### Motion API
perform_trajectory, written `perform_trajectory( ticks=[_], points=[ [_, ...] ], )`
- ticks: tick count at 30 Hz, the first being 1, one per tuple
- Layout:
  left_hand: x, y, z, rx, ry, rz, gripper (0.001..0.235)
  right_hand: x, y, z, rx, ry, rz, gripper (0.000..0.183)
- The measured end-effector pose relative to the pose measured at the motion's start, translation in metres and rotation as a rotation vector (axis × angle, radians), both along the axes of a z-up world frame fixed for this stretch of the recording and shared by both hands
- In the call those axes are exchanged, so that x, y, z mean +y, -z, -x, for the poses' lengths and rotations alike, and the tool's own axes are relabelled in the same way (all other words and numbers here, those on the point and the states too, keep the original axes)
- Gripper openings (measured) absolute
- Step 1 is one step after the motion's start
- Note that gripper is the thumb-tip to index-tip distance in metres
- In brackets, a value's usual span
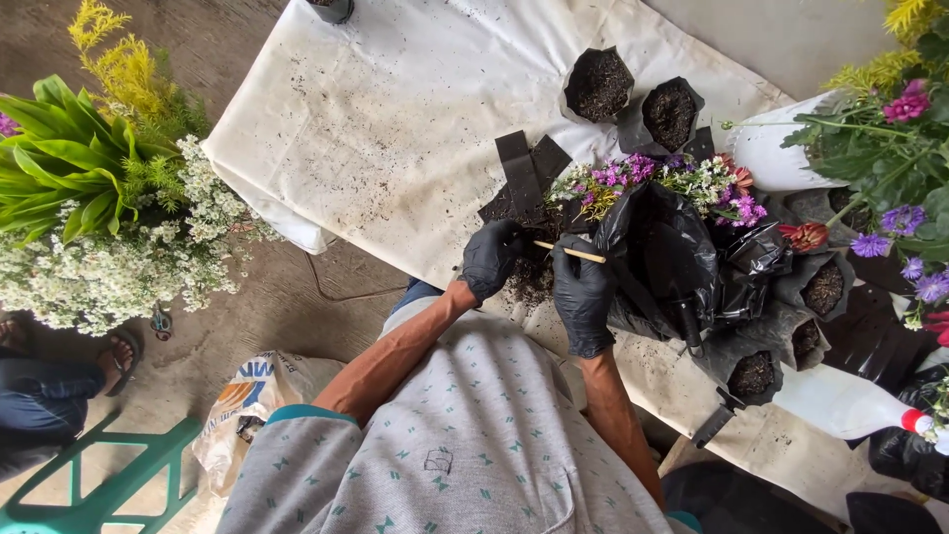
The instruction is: The person uses a small trowel to scoop soil from a large black bag and fills several small black nursery bags with soil. They then use a wooden stick to create a hole in the soil and plant small flower seedlings into the bags.
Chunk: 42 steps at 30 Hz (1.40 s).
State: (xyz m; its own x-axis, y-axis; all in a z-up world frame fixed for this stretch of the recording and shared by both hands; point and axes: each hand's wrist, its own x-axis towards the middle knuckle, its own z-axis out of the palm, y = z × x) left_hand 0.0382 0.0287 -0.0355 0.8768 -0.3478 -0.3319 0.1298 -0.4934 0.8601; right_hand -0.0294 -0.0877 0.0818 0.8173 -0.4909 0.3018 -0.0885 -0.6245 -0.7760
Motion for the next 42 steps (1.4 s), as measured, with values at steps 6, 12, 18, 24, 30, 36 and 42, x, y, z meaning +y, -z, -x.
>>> perform_trajectory(
  ticks=[6, 12, 18, 24, 30, 36, 42],
  points=[
    [0.002, 0.004, 0.001, 0.011, 0.022, 0.001, 0.02, 0.009, 0.009, -0.001, 0.04, -0.013, 0.024, 0.015],
    [0.001, 0.007, 0.0, 0.009, 0.025, 0.007, 0.022, 0.01, 0.026, 0.001, 0.066, -0.047, -0.059, 0.021],
    [-0.002, 0.024, 0.002, 0.009, -0.004, -0.027, 0.026, 0.006, 0.033, 0.001, 0.1, -0.061, -0.043, 0.02],
    [0.002, -0.002, 0.002, -0.006, -0.017, -0.004, 0.026, 0.006, 0.002, 0.0, 0.067, -0.053, -0.011, 0.019],
    [-0.001, -0.019, 0.004, 0.014, -0.031, 0.045, 0.024, 0.011, -0.002, -0.005, 0.049, -0.092, -0.112, 0.018],
    [0.0, -0.011, 0.001, 0.018, -0.036, 0.035, 0.023, 0.014, 0.007, 0.003, 0.056, -0.099, -0.148, 0.017],
    [-0.002, 0.004, 0.006, 0.029, -0.032, 0.006, 0.025, 0.0, 0.002, -0.007, 0.041, -0.093, 0.004, 0.017]
  ],
)
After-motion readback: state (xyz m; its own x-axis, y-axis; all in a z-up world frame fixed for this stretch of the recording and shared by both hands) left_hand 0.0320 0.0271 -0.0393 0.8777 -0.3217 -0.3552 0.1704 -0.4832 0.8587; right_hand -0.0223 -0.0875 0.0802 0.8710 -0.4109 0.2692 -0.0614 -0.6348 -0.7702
